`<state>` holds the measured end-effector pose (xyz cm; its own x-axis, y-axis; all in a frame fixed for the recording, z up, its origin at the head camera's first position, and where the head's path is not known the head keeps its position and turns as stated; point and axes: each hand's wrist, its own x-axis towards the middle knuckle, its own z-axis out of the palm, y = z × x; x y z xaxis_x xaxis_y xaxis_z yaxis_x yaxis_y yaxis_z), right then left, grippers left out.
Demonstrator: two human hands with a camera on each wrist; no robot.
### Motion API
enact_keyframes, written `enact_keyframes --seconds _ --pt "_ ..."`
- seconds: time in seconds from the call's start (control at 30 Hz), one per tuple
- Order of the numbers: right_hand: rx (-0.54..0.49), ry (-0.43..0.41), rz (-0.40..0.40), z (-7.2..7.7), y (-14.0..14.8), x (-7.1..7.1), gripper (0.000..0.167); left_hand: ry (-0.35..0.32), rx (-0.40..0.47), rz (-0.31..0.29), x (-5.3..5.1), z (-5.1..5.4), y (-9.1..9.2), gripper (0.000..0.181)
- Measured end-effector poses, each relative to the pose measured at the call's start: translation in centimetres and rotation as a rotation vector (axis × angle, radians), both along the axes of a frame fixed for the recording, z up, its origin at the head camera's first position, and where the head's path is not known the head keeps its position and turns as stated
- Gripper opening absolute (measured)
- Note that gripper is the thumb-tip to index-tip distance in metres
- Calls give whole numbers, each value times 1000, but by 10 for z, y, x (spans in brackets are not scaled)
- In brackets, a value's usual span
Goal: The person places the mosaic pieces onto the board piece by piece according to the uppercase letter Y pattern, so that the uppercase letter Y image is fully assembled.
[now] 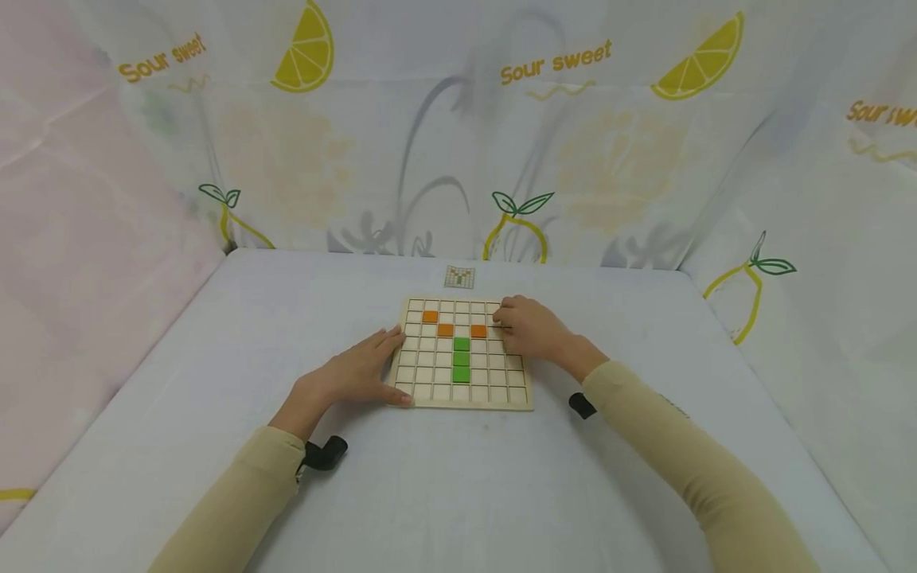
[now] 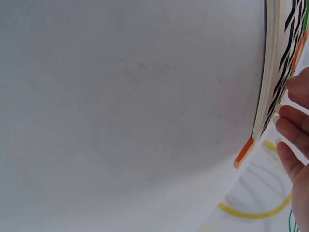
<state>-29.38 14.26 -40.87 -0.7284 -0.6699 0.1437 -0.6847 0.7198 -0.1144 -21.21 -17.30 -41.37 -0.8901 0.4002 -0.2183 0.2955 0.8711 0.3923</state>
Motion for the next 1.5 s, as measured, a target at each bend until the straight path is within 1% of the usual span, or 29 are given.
enact_keyframes --seconds 0.17,0.27,0.4,0.6,0.83,1.1,1.27,1.5 --pt "-11 -36 -15 5 8 -2 20 -3 3 -1 0 1 1 117" --pt "-10 -59 -60 6 14 -5 21 -3 6 -1 -1 -1 0 117" --pt "-5 -50 -91 5 24 -10 20 0 6 -1 -1 -3 0 117" --pt "21 -71 -157 5 37 -17 22 1 6 -2 -1 -2 0 119" --pt "-1 -113 -210 5 45 -23 27 6 -1 -2 -1 0 0 120" --pt "2 -124 -234 -3 46 -31 28 -1 1 3 -1 0 -1 120" --pt "13 -113 -240 -7 45 -35 30 -3 0 7 -1 0 -1 119" --pt "12 -105 -261 -8 41 -35 30 -5 4 5 0 1 1 119"
